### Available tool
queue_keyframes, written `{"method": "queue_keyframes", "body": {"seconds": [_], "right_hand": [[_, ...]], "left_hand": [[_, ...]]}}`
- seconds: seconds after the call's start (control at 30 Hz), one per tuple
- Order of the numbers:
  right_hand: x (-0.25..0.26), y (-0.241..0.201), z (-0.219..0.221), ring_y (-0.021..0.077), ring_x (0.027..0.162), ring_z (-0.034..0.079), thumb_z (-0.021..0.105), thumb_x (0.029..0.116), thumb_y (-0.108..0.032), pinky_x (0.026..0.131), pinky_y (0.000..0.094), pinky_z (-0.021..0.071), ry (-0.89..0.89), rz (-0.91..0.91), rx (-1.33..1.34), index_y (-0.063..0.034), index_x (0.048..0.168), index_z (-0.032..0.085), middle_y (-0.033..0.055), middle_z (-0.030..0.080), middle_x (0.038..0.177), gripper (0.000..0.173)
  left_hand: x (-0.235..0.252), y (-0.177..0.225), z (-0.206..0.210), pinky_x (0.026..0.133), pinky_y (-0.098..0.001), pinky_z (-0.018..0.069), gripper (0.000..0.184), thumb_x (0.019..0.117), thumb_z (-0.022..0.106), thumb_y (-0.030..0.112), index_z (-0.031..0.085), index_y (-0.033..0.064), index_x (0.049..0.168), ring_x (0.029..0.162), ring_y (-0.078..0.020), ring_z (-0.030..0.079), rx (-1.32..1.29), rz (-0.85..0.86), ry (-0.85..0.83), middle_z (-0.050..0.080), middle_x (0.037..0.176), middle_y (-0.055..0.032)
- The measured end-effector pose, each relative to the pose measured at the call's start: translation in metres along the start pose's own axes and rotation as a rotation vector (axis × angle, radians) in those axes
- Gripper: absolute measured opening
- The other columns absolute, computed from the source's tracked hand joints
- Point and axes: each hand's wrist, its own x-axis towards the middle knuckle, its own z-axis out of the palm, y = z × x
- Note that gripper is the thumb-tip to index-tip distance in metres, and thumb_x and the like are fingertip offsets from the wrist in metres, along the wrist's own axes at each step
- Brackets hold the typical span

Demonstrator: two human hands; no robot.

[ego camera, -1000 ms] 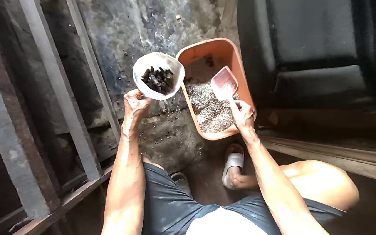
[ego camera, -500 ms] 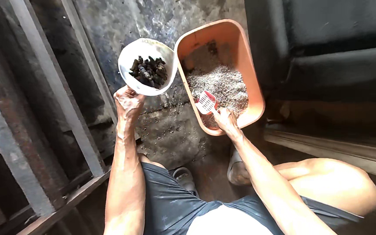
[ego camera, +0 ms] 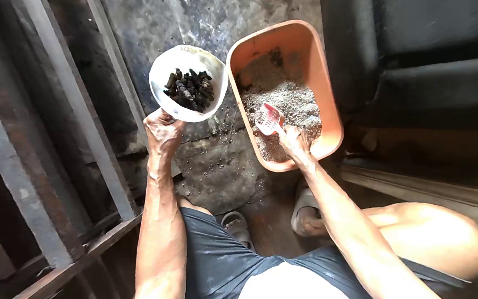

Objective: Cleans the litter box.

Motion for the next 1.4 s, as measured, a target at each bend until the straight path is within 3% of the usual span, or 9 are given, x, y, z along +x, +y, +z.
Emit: {"method": "queue_keyframes", "body": {"seconds": [0.1, 0.3, 0.5, 0.6, 0.7, 0.73, 0.9, 1.13, 1.4], "right_hand": [[0.012, 0.003, -0.021, 0.0454, 0.111, 0.067, 0.052, 0.1046, -0.024, 0.092, 0.0652, 0.0494, 0.031, -0.021, -0.111, -0.0007, 0.116, 0.07, 0.0264, 0.07, 0.114, 0.032], [0.052, -0.019, -0.057, 0.0466, 0.107, 0.067, 0.052, 0.1037, -0.04, 0.081, 0.0668, 0.0491, -0.006, -0.141, -0.286, -0.0011, 0.107, 0.071, 0.0267, 0.07, 0.11, 0.043], [0.075, -0.069, -0.089, 0.0464, 0.106, 0.067, 0.062, 0.0943, -0.024, 0.079, 0.0659, 0.0492, 0.028, -0.241, -0.428, 0.0001, 0.103, 0.07, 0.0264, 0.07, 0.109, 0.027], [0.082, -0.089, -0.09, 0.0477, 0.11, 0.066, 0.057, 0.0983, -0.017, 0.084, 0.0659, 0.0494, 0.087, -0.304, -0.435, 0.0038, 0.104, 0.07, 0.0285, 0.069, 0.111, 0.025], [0.092, -0.092, -0.076, 0.0448, 0.126, 0.057, 0.039, 0.1083, -0.025, 0.106, 0.0593, 0.0412, 0.138, -0.32, -0.252, 0.0067, 0.115, 0.068, 0.0288, 0.063, 0.127, 0.043], [0.092, -0.09, -0.068, 0.0449, 0.128, 0.055, 0.037, 0.1093, -0.025, 0.107, 0.059, 0.0391, 0.14, -0.362, -0.258, 0.0069, 0.114, 0.068, 0.0291, 0.062, 0.128, 0.045], [0.079, -0.062, -0.028, 0.0477, 0.118, 0.059, 0.044, 0.1075, -0.02, 0.092, 0.0625, 0.0456, 0.158, -0.534, -0.39, 0.0009, 0.112, 0.071, 0.0285, 0.063, 0.123, 0.034], [0.07, -0.024, -0.033, 0.0457, 0.114, 0.061, 0.051, 0.1035, -0.013, 0.09, 0.0622, 0.0463, 0.118, -0.601, -0.484, -0.0013, 0.106, 0.074, 0.0254, 0.065, 0.12, 0.026], [0.066, -0.024, -0.081, 0.0467, 0.105, 0.066, 0.059, 0.0954, -0.019, 0.081, 0.0685, 0.0498, 0.07, -0.382, -0.321, -0.0075, 0.112, 0.074, 0.0242, 0.067, 0.117, 0.025]], "left_hand": [[-0.001, 0.003, -0.002, 0.079, -0.0214, 0.0522, 0.016, 0.0899, 0.073, 0.018, 0.073, 0.0034, 0.096, 0.078, 0.0036, 0.063, 0.03, -0.009, 0.001, 0.072, 0.087, -0.0009], [-0.006, 0.01, -0.007, 0.08, -0.02, 0.0526, 0.015, 0.0902, 0.074, 0.019, 0.074, 0.0051, 0.096, 0.081, 0.005, 0.064, 0.023, 0.013, 0.027, 0.072, 0.088, 0.0005], [-0.016, 0.012, -0.015, 0.081, -0.0187, 0.0552, 0.013, 0.0898, 0.074, 0.017, 0.074, 0.0062, 0.097, 0.083, 0.0057, 0.066, 0.004, 0.011, 0.028, 0.073, 0.091, 0.002], [-0.02, 0.012, -0.019, 0.078, -0.0185, 0.0548, 0.013, 0.0888, 0.075, 0.018, 0.073, 0.006, 0.094, 0.081, 0.0054, 0.065, 0.004, 0.026, 0.052, 0.072, 0.088, 0.0024], [-0.021, 0.013, -0.021, 0.079, -0.0187, 0.0544, 0.013, 0.0893, 0.075, 0.017, 0.072, 0.0052, 0.094, 0.081, 0.0052, 0.065, 0.003, 0.03, 0.067, 0.072, 0.088, 0.002], [-0.021, 0.013, -0.022, 0.081, -0.0187, 0.0546, 0.013, 0.0895, 0.074, 0.017, 0.073, 0.005, 0.095, 0.083, 0.0052, 0.066, -0.003, 0.027, 0.066, 0.073, 0.089, 0.0019], [-0.017, 0.012, -0.02, 0.081, -0.0192, 0.0549, 0.013, 0.0907, 0.073, 0.016, 0.073, 0.005, 0.096, 0.084, 0.0045, 0.066, -0.001, 0.016, 0.061, 0.073, 0.091, 0.0008], [-0.013, 0.014, -0.015, 0.079, -0.0185, 0.0544, 0.011, 0.0891, 0.074, 0.016, 0.073, 0.0068, 0.095, 0.082, 0.0059, 0.065, -0.016, 0.016, 0.044, 0.072, 0.089, 0.0037], [-0.013, 0.012, -0.021, 0.077, -0.0168, 0.0536, 0.011, 0.0893, 0.074, 0.016, 0.072, 0.0066, 0.095, 0.079, 0.0077, 0.063, -0.022, 0.025, 0.061, 0.071, 0.087, 0.0049]]}}
